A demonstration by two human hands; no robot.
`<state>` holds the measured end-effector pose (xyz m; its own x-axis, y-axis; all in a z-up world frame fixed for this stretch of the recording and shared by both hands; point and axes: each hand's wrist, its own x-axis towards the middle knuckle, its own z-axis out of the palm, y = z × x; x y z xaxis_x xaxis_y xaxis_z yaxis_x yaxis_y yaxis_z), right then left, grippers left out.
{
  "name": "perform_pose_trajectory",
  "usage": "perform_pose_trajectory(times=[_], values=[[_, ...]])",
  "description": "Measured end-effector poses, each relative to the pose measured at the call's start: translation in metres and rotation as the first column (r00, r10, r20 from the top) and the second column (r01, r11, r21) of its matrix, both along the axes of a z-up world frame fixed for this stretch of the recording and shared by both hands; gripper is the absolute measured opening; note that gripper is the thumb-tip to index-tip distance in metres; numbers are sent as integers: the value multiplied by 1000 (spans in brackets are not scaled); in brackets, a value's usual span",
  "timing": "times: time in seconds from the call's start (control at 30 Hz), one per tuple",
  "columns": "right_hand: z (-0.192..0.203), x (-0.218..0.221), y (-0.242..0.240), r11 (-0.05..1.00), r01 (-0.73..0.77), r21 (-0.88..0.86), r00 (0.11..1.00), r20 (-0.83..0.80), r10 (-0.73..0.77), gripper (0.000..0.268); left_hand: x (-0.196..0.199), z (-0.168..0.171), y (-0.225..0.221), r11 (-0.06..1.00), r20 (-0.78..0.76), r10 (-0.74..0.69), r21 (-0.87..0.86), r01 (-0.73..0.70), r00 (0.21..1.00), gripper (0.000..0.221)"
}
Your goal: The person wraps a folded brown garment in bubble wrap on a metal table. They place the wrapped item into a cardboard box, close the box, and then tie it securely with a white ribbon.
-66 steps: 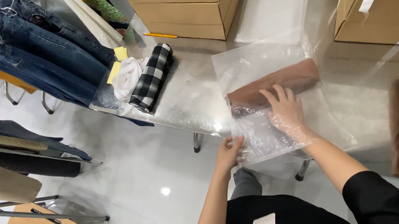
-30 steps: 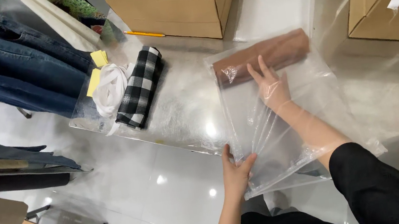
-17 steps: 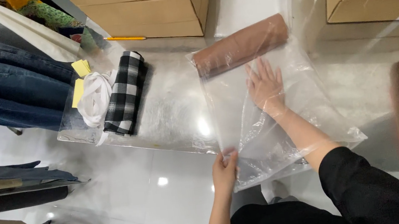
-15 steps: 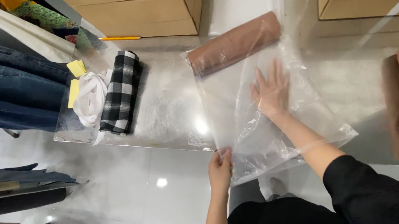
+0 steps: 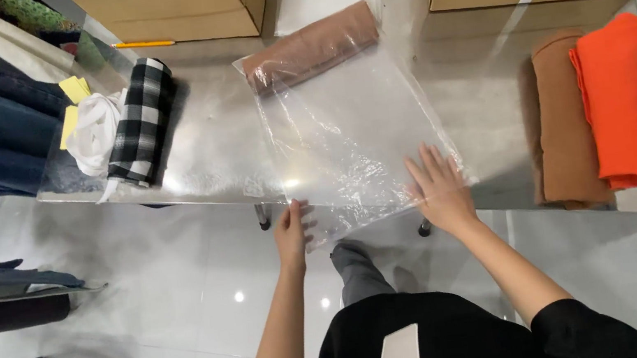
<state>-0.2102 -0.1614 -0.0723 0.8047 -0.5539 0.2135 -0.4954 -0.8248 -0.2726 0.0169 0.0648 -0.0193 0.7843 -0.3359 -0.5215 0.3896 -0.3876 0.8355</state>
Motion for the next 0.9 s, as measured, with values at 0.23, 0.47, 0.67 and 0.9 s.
perform_pose_trajectory(times=[0.23,0.47,0.67,0.9], values=[[41,-50,-4,898,-103,428,977,-126,173,63,11,-28,10,999,47,34,11,-34,998,35],[64,-57,-49,610,26,792,883,268,-385,39,35,-57,22,998,139,60,-21,-58,988,30],[115,0,-70,688,72,722,932,198,-305,22,75,-57,51,987,189,135,62,-149,973,27],[147,80,-61,775,-151,614,983,13,182,40,117,11,82,763,219,-531,543,350,819,15]])
